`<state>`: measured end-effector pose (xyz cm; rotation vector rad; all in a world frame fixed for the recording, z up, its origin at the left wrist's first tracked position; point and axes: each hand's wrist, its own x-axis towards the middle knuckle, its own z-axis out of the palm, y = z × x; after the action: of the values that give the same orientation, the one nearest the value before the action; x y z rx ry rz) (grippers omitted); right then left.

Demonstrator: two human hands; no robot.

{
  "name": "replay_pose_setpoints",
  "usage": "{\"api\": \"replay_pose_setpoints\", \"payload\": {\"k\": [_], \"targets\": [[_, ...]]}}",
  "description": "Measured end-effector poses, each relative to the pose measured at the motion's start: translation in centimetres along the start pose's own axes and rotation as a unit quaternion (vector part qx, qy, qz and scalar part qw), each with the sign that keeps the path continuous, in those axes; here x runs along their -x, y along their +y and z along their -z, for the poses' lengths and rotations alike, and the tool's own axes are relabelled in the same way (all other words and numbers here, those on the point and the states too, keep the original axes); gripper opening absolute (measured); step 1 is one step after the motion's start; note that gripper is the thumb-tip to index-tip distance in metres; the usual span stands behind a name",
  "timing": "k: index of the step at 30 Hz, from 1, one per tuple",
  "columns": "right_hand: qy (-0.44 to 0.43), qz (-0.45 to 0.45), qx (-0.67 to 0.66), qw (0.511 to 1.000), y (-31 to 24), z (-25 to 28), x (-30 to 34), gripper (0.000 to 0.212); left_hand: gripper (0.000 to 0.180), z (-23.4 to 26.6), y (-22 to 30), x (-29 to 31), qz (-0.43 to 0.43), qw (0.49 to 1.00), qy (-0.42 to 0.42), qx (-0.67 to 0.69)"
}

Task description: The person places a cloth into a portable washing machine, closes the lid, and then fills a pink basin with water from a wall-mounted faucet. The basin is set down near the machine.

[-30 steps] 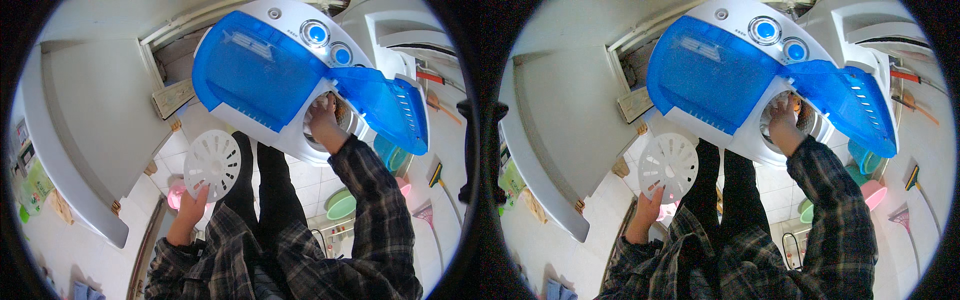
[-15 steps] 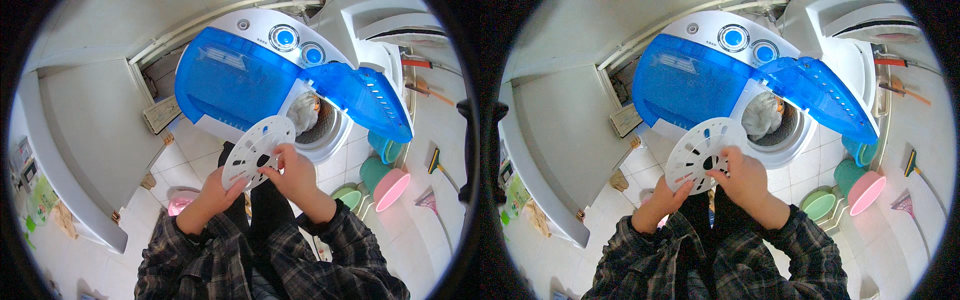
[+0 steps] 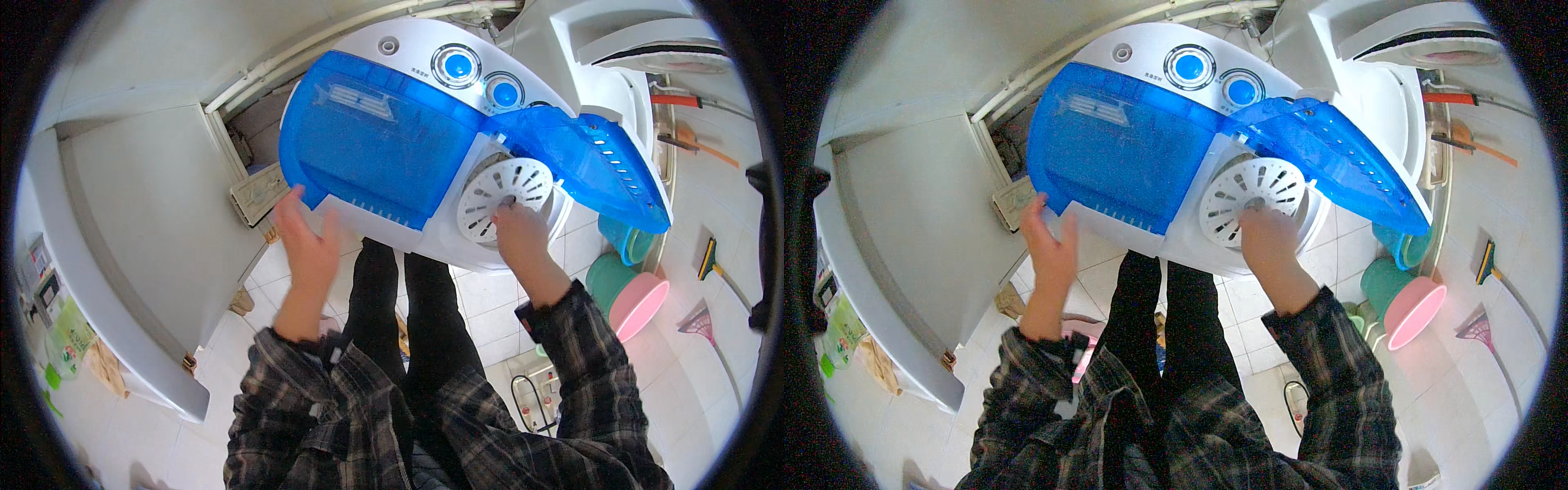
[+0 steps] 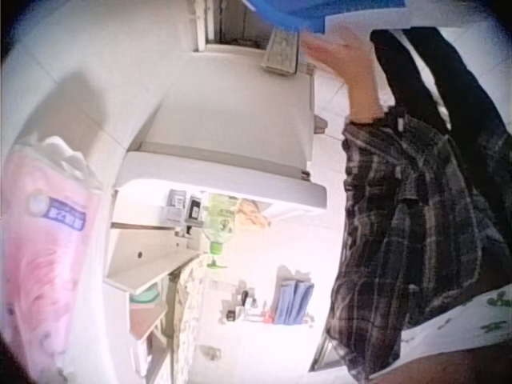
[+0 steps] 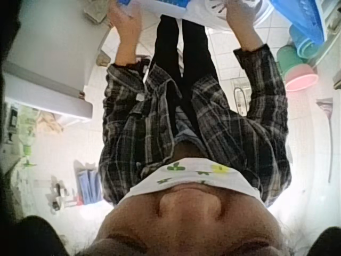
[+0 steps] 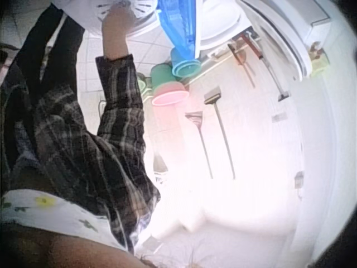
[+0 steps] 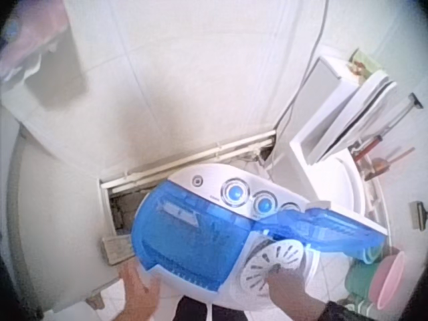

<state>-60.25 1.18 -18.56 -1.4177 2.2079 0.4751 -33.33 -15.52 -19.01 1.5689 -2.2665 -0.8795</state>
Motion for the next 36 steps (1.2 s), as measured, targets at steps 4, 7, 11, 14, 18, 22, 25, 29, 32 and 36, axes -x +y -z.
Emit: {"api": "replay_pose_setpoints", "payload": {"k": [4,7,11,14,18,22,25,29,32,36], "targets": [[-0.077,0.059,0.069,0.993,0.7,-3.9,-4.1,0.012,0.057,-2.5,-2.2,-4.7,0.037,0.997,0.068,-0.024],[-0.158,0.117,0.121,0.973,0.9,-6.6,-6.3,0.015,0.058,-5.0,-1.3,-5.9,0.072,0.989,0.118,-0.045],[-0.178,0.173,0.223,0.942,0.0,-11.1,-9.3,0.023,0.060,-6.5,-0.2,-6.2,0.115,0.973,0.173,-0.097],[-0.151,0.171,0.194,0.954,0.2,-13.8,-10.8,0.025,0.061,-6.5,-0.2,-6.2,0.109,0.971,0.181,-0.109],[-0.139,0.183,0.180,0.956,0.5,-14.6,-11.8,0.028,0.062,-6.4,-0.4,-6.3,0.101,0.973,0.184,-0.094],[-0.128,0.205,0.171,0.955,1.0,-11.8,-10.8,0.031,0.061,-6.2,-0.1,-6.3,0.091,0.971,0.191,-0.108],[-0.064,0.202,0.146,0.966,1.4,-9.3,-9.2,0.029,0.061,-6.2,0.2,-6.4,0.117,0.972,0.178,-0.095],[-0.066,0.208,0.134,0.967,0.2,-8.7,-11.0,0.028,0.061,-6.2,0.1,-6.3,0.123,0.972,0.177,-0.092],[-0.087,0.214,0.140,0.963,-0.4,-9.4,-12.3,0.027,0.061,-6.3,0.1,-6.3,0.112,0.971,0.188,-0.098],[-0.109,0.214,0.136,0.961,-0.6,-9.6,-12.7,0.026,0.060,-6.1,0.4,-6.3,0.136,0.972,0.165,-0.101]]}}
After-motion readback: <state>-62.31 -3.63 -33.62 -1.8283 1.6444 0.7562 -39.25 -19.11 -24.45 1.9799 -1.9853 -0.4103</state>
